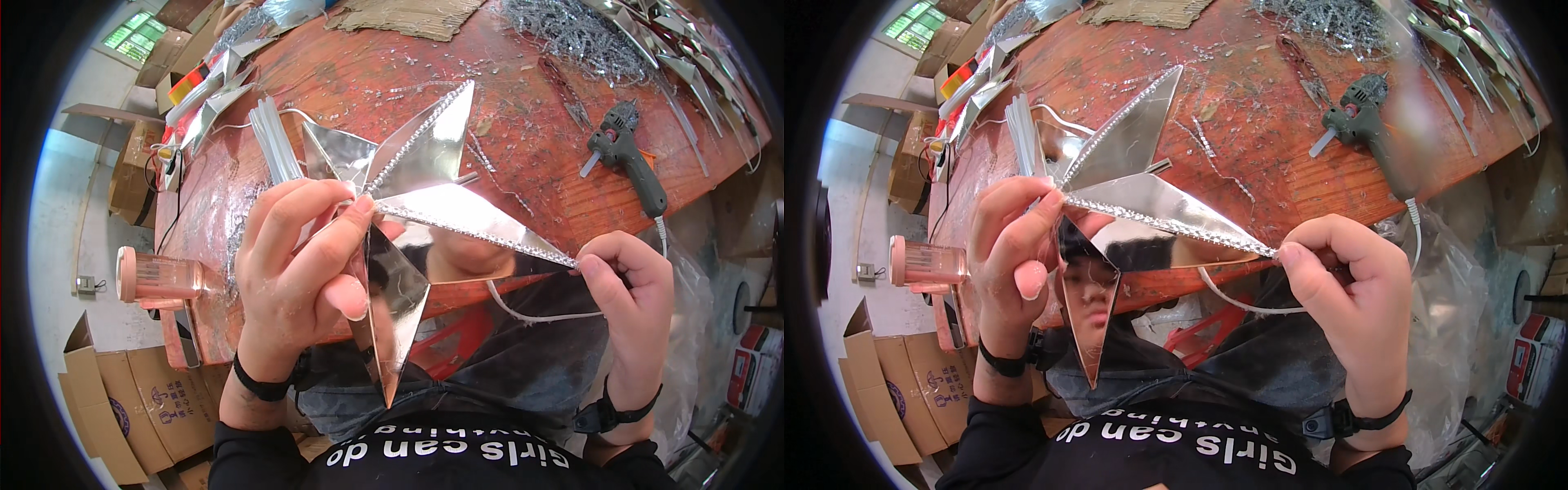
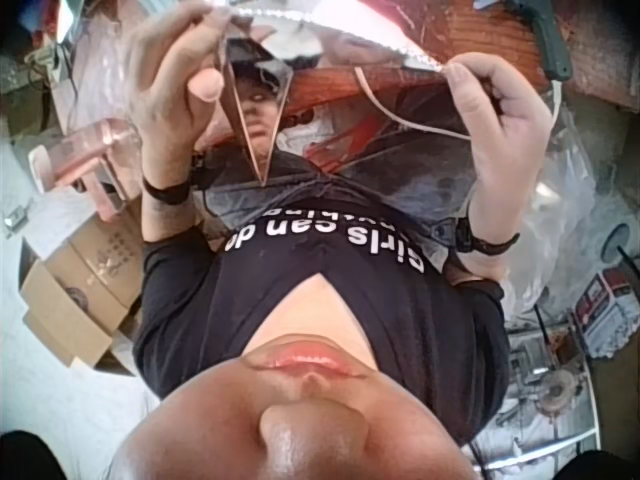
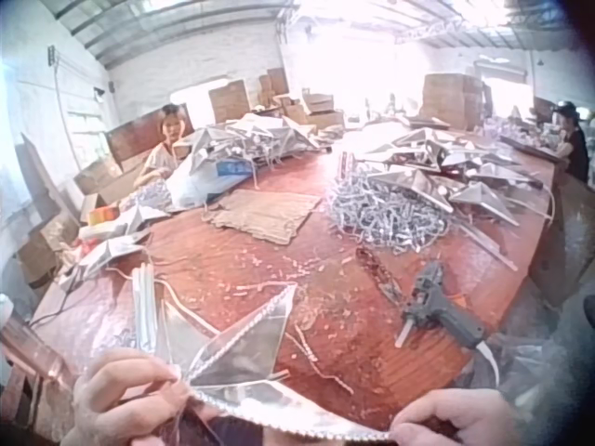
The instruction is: The person uses a hot glue gun to apply adhesive to the edges of a silver metallic star ornament. They then press a strip of silver beaded trim onto the glued edges, working around the star's points to attach the decorative border.
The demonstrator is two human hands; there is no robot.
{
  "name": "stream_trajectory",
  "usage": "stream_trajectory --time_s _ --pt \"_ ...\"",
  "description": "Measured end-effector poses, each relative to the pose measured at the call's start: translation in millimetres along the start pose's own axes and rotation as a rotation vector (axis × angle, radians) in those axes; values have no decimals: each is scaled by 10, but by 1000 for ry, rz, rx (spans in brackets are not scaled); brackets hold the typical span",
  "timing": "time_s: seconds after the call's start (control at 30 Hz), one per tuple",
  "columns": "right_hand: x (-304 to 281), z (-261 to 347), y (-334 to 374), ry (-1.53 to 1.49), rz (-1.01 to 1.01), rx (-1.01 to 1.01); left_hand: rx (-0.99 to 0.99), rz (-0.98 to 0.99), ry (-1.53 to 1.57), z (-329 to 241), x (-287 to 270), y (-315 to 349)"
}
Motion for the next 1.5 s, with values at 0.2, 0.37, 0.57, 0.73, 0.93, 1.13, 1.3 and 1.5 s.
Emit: stream_trajectory --time_s 0.2,0.37,0.57,0.73,0.93,1.13,1.3,1.5 --pt "8 127 -68 682 -73 -638 3 -19 -3 10 -2 5" --pt "279 321 72 1071 -9 -615 -34 -6 48 -28 -38 -27" --pt "429 192 41 1047 -11 -635 -18 -22 50 5 -1 26" --pt "410 166 40 1131 -62 -727 -28 0 15 -10 -13 1" --pt "499 183 40 1085 -81 -741 -57 -116 44 2 44 -11" --pt "562 36 -50 1089 -111 -927 -38 -78 37 7 24 -5" --pt "590 127 -20 1072 -85 -831 -34 -103 49 21 12 -19" --pt "391 327 -1 1002 -197 -799 -122 -91 157 9 -28 -7"
Point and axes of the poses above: each hand's wrist, its own y-axis away from the middle knuckle, its own x-axis out of the palm, z = x × y, the point moved 1 cm from there along -y, towards the middle knuckle, and after that the axes turned 10 degrees about -y, right-handed, at the moved point
